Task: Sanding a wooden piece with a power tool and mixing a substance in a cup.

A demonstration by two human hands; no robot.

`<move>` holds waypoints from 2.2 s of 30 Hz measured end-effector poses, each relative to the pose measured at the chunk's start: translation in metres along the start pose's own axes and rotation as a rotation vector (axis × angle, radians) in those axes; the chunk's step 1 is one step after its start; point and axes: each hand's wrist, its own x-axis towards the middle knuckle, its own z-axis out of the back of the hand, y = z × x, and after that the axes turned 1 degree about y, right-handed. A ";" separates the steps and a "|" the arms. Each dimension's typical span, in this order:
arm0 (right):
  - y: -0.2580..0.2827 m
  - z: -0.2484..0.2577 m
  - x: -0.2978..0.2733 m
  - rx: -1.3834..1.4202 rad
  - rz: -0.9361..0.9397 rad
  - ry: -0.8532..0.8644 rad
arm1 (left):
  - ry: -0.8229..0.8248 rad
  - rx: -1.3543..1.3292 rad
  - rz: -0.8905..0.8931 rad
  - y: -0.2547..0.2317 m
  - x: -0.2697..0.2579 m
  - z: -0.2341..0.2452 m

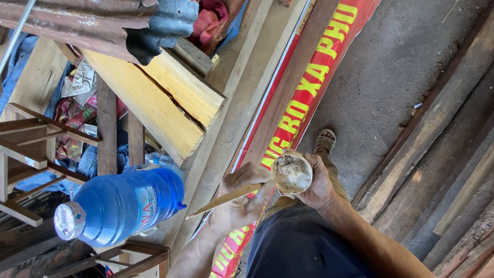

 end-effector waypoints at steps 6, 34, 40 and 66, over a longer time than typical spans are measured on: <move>-0.004 0.002 0.000 0.044 -0.032 0.055 | 0.112 -0.137 0.151 0.011 -0.010 -0.019; -0.102 0.031 0.116 -0.641 -0.704 -0.403 | -1.239 -0.485 0.878 0.041 -0.188 -0.100; -0.192 0.129 0.137 -0.957 -0.938 -0.426 | -1.525 -0.410 1.101 0.090 -0.323 -0.169; -0.490 0.236 0.314 -2.195 -0.183 0.730 | -1.884 -0.014 1.183 0.346 -0.625 -0.105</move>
